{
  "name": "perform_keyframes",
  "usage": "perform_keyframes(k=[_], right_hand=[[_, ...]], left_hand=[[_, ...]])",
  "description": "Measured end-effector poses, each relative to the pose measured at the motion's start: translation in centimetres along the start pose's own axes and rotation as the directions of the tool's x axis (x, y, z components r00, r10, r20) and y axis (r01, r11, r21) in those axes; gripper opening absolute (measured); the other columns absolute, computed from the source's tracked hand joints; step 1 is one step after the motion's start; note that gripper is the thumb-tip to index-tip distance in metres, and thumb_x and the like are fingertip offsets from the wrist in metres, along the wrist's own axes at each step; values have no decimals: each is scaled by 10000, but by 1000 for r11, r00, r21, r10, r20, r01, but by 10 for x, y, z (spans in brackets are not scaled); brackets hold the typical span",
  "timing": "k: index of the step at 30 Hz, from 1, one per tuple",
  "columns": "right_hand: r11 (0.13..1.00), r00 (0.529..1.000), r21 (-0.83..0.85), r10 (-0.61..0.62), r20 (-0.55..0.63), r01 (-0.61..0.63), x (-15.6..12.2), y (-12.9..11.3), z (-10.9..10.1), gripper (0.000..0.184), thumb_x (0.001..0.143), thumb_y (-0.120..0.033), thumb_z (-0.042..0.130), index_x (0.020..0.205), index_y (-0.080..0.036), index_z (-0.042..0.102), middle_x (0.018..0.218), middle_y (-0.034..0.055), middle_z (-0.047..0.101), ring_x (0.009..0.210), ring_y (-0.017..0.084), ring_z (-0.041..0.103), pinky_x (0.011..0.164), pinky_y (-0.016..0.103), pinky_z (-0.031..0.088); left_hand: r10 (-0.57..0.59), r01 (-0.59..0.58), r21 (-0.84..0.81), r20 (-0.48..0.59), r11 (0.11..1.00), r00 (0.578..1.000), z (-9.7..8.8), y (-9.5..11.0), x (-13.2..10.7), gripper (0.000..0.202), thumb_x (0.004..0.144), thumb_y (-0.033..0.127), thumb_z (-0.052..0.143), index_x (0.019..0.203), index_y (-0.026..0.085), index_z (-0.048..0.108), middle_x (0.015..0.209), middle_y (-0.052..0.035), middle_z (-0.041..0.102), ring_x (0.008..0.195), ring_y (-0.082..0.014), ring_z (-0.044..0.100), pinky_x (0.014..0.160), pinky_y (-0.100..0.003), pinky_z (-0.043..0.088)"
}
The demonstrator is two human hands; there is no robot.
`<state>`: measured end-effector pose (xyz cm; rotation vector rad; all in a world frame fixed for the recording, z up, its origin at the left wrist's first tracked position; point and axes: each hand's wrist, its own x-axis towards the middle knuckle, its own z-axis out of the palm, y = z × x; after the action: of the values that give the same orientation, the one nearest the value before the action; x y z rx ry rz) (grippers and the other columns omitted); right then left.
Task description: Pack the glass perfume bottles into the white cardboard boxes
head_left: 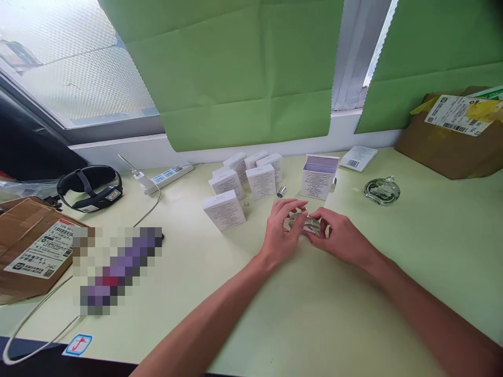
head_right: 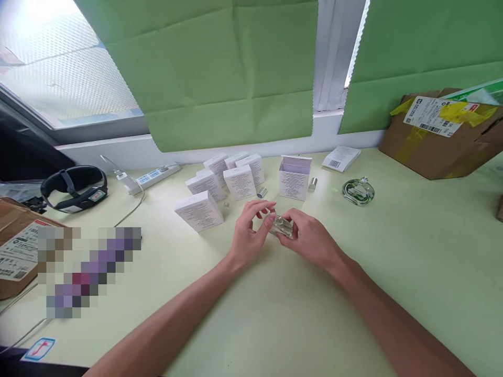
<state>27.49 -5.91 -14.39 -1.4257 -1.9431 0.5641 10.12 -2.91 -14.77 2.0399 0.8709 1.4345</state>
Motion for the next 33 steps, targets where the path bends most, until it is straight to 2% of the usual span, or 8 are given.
perform_keyframes(k=[2, 5, 11, 16, 22, 28, 33], right_hand=[[997, 994, -69, -35, -102, 28, -1, -2, 4, 155, 845, -340, 647, 937, -228, 593, 776, -13, 590, 585, 142, 543, 586, 304, 460], [988, 971, -135, -105, -217, 76, -2, -2, 6, 114, 862, -304, 632, 913, -220, 576, 889, 12, 592, 548, 112, 517, 559, 296, 445], [974, 933, -204, -163, -320, 101, -3, -1, 0, 160, 868, -248, 609, 1026, -222, 599, 957, 39, 578, 532, 116, 481, 543, 312, 445], [989, 955, -117, -118, -273, 88, -3, -3, 2, 135, 883, -300, 619, 1000, -237, 597, 930, 29, 586, 521, 114, 489, 535, 309, 451], [999, 981, 15, -40, -191, 43, -1, 1, 11, 187, 872, -386, 654, 922, -231, 562, 890, 8, 576, 533, 111, 532, 564, 304, 482], [997, 980, 59, -29, -195, 41, 0, 6, 12, 218, 871, -419, 652, 935, -230, 564, 886, 13, 567, 551, 122, 552, 569, 310, 500], [996, 980, 66, -40, -196, 53, 1, 9, 13, 217, 871, -414, 651, 946, -231, 561, 887, 14, 563, 557, 123, 544, 562, 314, 509]], left_hand=[[-1, 1, -12, -18, 1000, 1000, 0, -2, 0, 241, 954, 238, 581, 1188, 251, 636, 1076, -58, 648, 997, -166, 590, 818, -304, 497], [3, -4, -30, -40, 1000, 999, 0, -2, 0, 264, 967, 246, 563, 1223, 264, 623, 1091, -62, 630, 1023, -173, 589, 827, -310, 502], [10, -14, -66, -59, 998, 998, 0, 0, 0, 275, 985, 248, 530, 1243, 281, 618, 1127, -66, 600, 981, -152, 595, 820, -300, 506], [4, -7, -42, -77, 999, 997, 1, -2, 0, 264, 979, 263, 541, 1225, 286, 635, 1099, -67, 599, 991, -164, 589, 824, -316, 507], [-45, 50, 52, -83, 997, 995, 0, -5, 0, 176, 949, 301, 595, 1089, 256, 692, 1046, -67, 621, 1031, -188, 579, 794, -314, 504], [-20, 26, 77, -86, 997, 996, -1, -5, 1, 136, 945, 305, 605, 1015, 245, 704, 1019, -54, 706, 1012, -193, 596, 811, -346, 493], [-93, 95, 20, -108, 995, 990, 0, -2, 2, 124, 910, 278, 658, 1022, 254, 706, 990, -24, 738, 942, -177, 605, 739, -307, 487]])
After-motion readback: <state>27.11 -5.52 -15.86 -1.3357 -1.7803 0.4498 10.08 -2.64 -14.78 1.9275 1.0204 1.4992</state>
